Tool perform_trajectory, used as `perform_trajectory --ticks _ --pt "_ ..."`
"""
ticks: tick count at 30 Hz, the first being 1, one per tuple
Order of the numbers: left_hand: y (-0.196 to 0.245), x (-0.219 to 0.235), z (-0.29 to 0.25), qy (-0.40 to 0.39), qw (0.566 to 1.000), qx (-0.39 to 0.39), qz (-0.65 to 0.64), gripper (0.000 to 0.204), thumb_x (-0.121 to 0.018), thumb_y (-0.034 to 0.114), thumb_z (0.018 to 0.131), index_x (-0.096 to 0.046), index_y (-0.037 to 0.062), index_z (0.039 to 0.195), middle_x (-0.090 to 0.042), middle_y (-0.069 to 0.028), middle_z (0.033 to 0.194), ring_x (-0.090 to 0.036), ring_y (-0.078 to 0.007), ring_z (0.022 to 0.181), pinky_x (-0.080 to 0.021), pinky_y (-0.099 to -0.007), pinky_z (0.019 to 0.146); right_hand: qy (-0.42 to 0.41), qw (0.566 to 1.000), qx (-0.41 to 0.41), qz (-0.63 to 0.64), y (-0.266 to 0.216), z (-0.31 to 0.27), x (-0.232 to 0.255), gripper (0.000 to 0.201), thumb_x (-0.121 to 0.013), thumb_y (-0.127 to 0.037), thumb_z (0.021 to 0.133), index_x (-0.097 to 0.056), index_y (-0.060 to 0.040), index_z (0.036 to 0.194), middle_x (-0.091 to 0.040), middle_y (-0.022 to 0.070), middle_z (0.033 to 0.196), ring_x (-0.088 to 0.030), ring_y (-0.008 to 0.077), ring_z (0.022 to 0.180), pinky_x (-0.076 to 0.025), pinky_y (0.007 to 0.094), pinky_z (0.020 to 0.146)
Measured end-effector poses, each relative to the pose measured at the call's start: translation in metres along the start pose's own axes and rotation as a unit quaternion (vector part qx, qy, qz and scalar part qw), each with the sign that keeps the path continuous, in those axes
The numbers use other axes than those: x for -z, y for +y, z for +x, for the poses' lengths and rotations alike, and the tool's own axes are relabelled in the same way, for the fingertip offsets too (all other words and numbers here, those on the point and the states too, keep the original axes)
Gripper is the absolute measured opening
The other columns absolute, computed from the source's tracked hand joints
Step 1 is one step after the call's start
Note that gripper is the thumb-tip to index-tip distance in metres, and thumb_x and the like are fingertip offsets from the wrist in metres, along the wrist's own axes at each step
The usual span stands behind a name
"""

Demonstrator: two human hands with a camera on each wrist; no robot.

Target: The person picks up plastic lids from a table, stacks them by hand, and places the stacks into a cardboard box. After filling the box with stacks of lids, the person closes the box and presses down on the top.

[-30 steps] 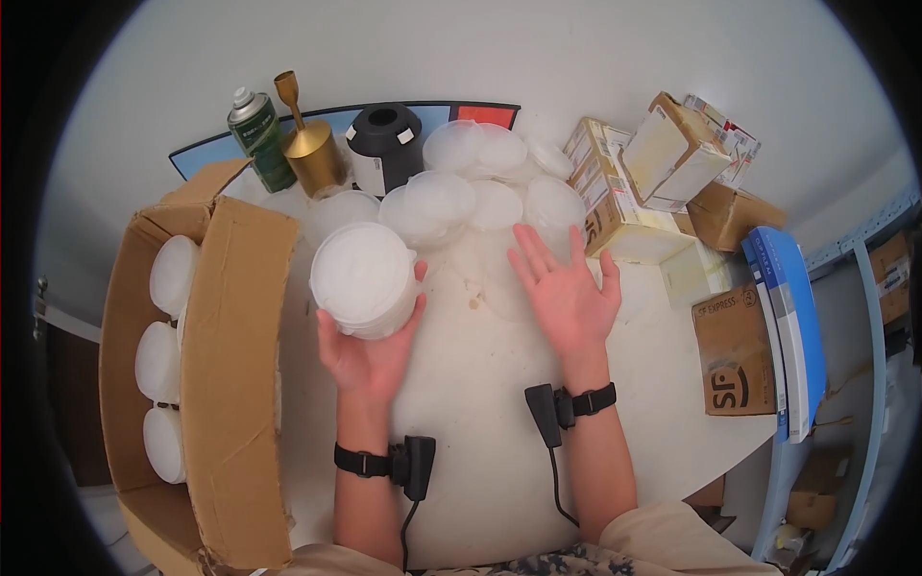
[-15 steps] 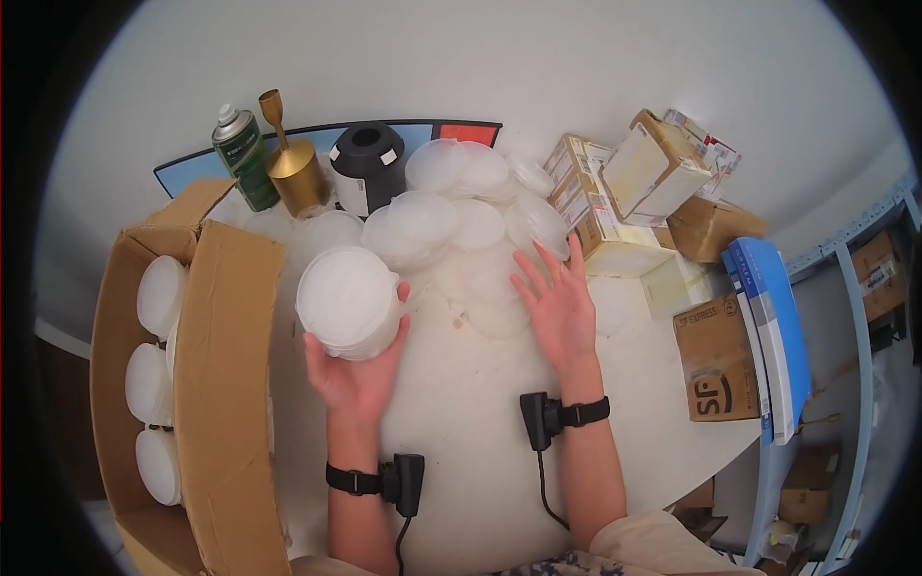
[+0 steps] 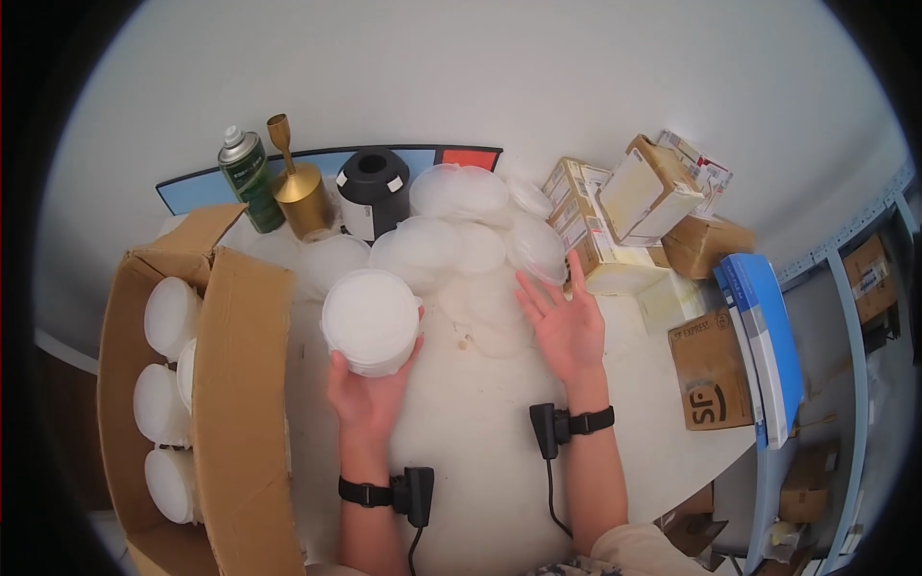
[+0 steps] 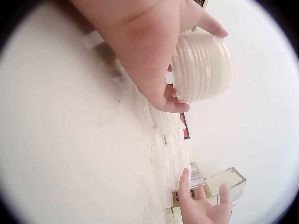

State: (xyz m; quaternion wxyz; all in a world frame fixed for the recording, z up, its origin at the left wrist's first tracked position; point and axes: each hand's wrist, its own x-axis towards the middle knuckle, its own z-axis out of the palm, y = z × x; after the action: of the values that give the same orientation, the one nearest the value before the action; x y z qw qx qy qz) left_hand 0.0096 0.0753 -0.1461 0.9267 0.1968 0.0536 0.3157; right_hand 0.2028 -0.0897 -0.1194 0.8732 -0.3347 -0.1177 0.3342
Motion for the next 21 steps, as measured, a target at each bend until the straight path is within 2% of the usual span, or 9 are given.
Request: perform_trajectory --ticks 3,7,9,10,12,16,18,19,21 --pt "-0.001 0.003 0.0 -0.011 1.0 0.01 0.008 0.092 -0.073 0.052 0.078 -0.029 0.0143 0.149 -0.034 -0.0132 0.151 -0.029 -0.0447 0.139 -0.038 -0.0493 0.107 0.043 0.999 0.014 -0.018 0.0 0.009 -0.005 0.07 -0.047 -0.02 0.098 -0.009 -0.0209 0.156 -0.033 0.014 0.147 -0.036 0.0404 0.137 -0.034 0.0447 0.113" --pt "-0.008 0.012 -0.003 0.004 0.998 0.042 0.055 0.091 -0.076 0.045 0.077 -0.032 0.0079 0.147 -0.041 -0.0107 0.147 -0.035 -0.035 0.138 -0.033 -0.0467 0.111 0.074 0.997 -0.006 0.008 -0.005 0.024 -0.007 0.067 -0.05 -0.022 0.098 -0.014 -0.0157 0.155 -0.033 0.0144 0.148 -0.038 0.0382 0.135 -0.034 0.0437 0.113" --pt "-0.011 0.014 -0.006 0.006 0.994 0.05 0.098 0.091 -0.077 0.043 0.077 -0.032 0.0061 0.147 -0.043 -0.0098 0.146 -0.037 -0.0308 0.137 -0.031 -0.0454 0.113 0.097 0.995 -0.01 -0.029 -0.003 0.034 -0.001 0.066 -0.051 -0.021 0.097 -0.018 -0.0068 0.152 -0.027 0.0218 0.15 -0.04 0.0397 0.133 -0.037 0.044 0.112" --pt "-0.012 0.017 -0.007 -0.006 0.994 0.07 0.083 0.086 -0.075 0.035 0.079 -0.032 0.0041 0.147 -0.043 -0.0099 0.146 -0.037 -0.0284 0.137 -0.027 -0.0441 0.115 0.094 0.995 -0.009 -0.029 -0.002 0.036 0.002 0.066 -0.051 -0.021 0.097 -0.018 -0.0068 0.152 -0.027 0.0218 0.15 -0.04 0.0397 0.133 -0.037 0.044 0.112" --pt "-0.012 0.016 -0.008 -0.018 0.994 0.087 0.07 0.082 -0.074 0.027 0.082 -0.031 0.002 0.147 -0.043 -0.01 0.146 -0.037 -0.0259 0.137 -0.023 -0.0428 0.117 0.148 0.987 0.006 -0.066 -0.002 0.036 -0.001 0.055 -0.052 -0.021 0.097 -0.033 0.0022 0.143 -0.038 0.0189 0.144 -0.043 0.0355 0.131 -0.04 0.0428 0.11" --pt "-0.012 0.015 -0.005 -0.026 0.994 0.095 0.048 0.081 -0.074 0.025 0.081 -0.031 0.0004 0.146 -0.044 -0.0105 0.144 -0.039 -0.025 0.136 -0.026 -0.042 0.115 0.142 0.985 0.021 -0.094 -0.005 0.017 -0.011 0.05 -0.055 -0.02 0.097 -0.04 0.0024 0.139 -0.043 0.0133 0.14 -0.048 0.0298 0.127 -0.041 0.0422 0.109" --pt "-0.011 0.012 -0.006 -0.029 0.994 0.095 0.04 0.081 -0.074 0.024 0.082 -0.031 -0.0001 0.145 -0.044 -0.0107 0.144 -0.04 -0.0247 0.135 -0.028 -0.0416 0.114 0.143 0.981 0.038 -0.127 -0.01 0.001 -0.019 0.04 -0.059 -0.02 0.095 -0.051 -0.0002 0.129 -0.054 0.0112 0.128 -0.057 0.0243 0.114 -0.049 0.0383 0.098" --pt "-0.011 0.008 -0.006 -0.028 0.991 0.098 0.085 0.083 -0.075 0.03 0.08 -0.032 0.002 0.146 -0.045 -0.0091 0.144 -0.042 -0.0246 0.134 -0.031 -0.0416 0.113 0.141 0.981 0.037 -0.127 -0.013 -0.005 -0.022 0.04 -0.059 -0.02 0.095 -0.051 -0.0002 0.129 -0.054 0.0112 0.128 -0.057 0.0243 0.114 -0.049 0.0383 0.098" --pt "-0.012 0.0 -0.006 -0.027 0.986 0.101 0.131 0.086 -0.076 0.035 0.079 -0.033 0.0042 0.146 -0.046 -0.0076 0.143 -0.044 -0.0245 0.133 -0.034 -0.0417 0.111 0.16 0.964 0.06 -0.204 -0.024 -0.017 -0.024 0.027 -0.061 -0.018 0.094 -0.057 -0.005 0.118 -0.061 0.0083 0.114 -0.062 0.0186 0.102 -0.053 0.0321 0.084"
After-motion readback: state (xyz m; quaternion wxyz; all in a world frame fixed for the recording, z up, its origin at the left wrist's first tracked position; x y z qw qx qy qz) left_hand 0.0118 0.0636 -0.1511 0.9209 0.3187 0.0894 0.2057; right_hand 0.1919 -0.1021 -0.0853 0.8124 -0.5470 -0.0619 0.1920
